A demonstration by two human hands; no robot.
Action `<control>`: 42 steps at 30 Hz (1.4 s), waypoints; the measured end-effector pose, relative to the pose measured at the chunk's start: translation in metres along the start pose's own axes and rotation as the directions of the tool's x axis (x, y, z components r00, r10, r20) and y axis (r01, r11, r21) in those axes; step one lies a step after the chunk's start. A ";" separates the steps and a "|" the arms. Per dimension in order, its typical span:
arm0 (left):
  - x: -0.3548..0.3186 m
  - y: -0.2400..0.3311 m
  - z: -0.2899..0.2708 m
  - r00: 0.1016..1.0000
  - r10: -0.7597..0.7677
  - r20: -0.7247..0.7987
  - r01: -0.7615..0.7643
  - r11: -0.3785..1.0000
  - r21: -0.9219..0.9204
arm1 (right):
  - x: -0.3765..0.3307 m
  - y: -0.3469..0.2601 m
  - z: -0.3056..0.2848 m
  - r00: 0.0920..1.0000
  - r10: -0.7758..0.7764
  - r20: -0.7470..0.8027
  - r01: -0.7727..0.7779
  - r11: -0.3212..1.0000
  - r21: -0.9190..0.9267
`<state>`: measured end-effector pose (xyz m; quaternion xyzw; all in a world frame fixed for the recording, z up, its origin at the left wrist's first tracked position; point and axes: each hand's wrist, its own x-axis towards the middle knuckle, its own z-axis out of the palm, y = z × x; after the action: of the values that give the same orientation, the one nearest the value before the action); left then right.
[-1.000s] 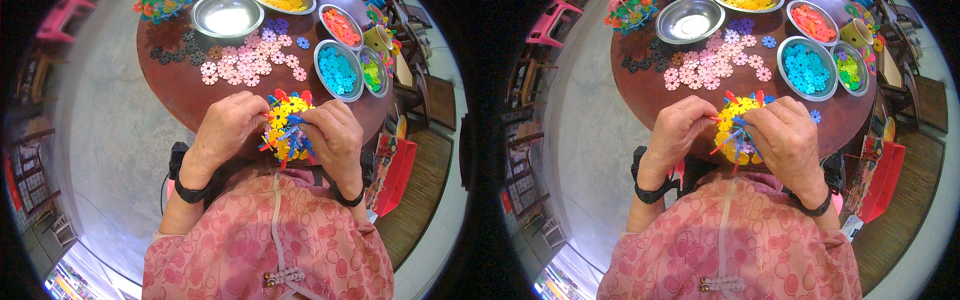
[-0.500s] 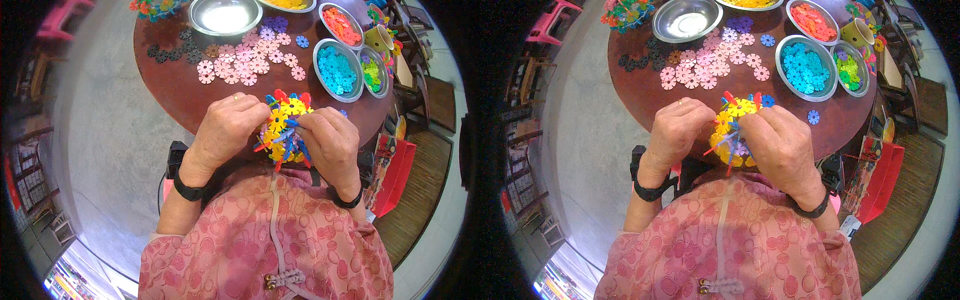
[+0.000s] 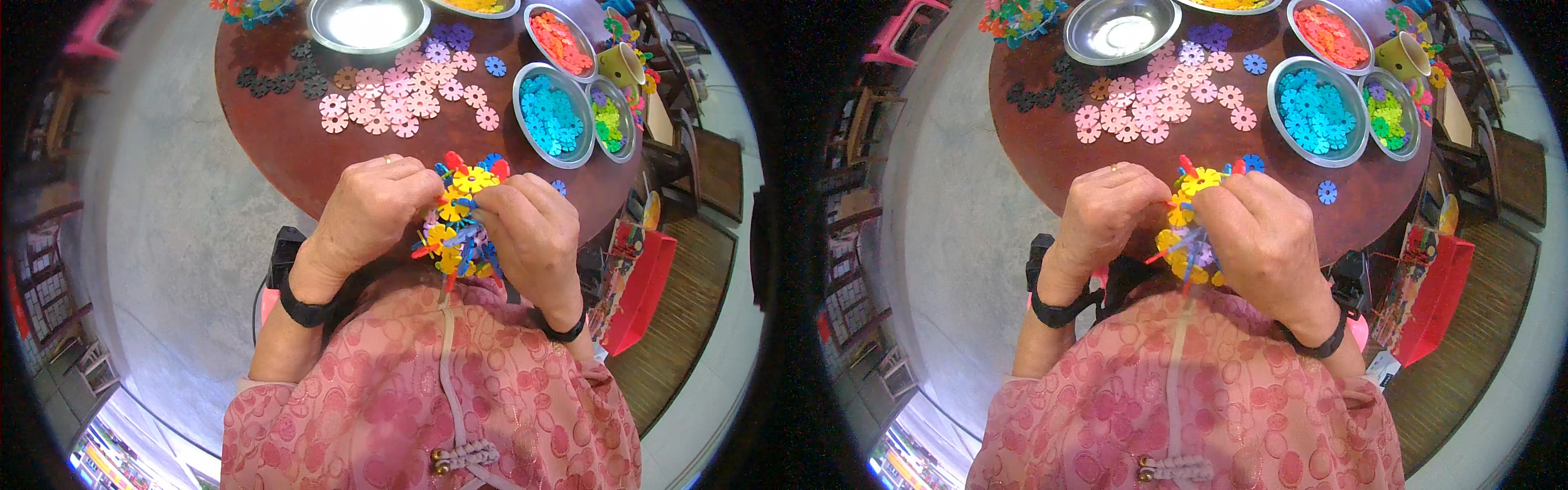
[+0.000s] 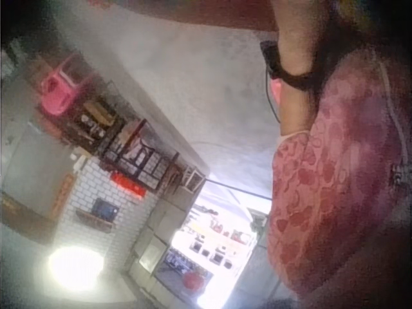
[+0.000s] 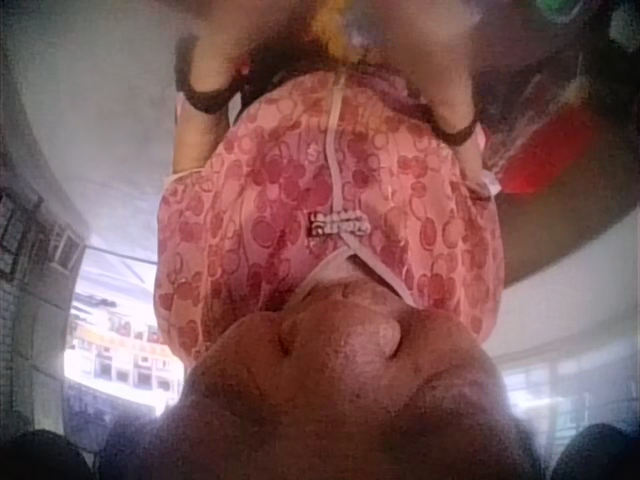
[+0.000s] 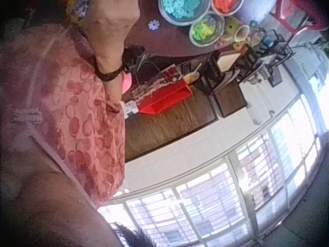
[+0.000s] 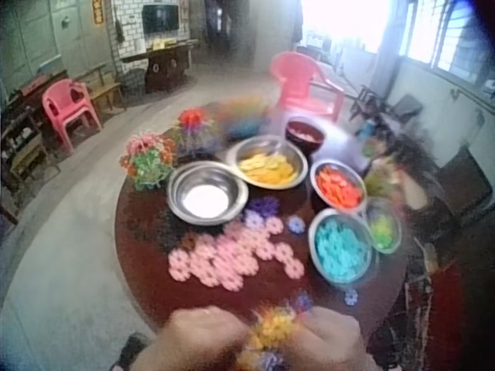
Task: Assemble flower-shaped colorful interlocking plastic toy blocks into a sphere.
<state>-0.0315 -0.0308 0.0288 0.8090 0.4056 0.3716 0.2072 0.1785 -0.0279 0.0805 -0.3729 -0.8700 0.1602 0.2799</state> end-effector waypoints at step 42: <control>0.002 -0.003 -0.011 0.941 -0.335 0.044 0.338 0.926 -0.169 | -0.096 0.073 0.015 0.874 0.486 0.024 -0.479 0.868 -0.128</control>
<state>-0.0412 -0.0270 0.0345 0.7089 0.5028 0.3586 0.3408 0.2642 -0.0507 -0.0026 -0.5895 -0.7647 0.1838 0.1843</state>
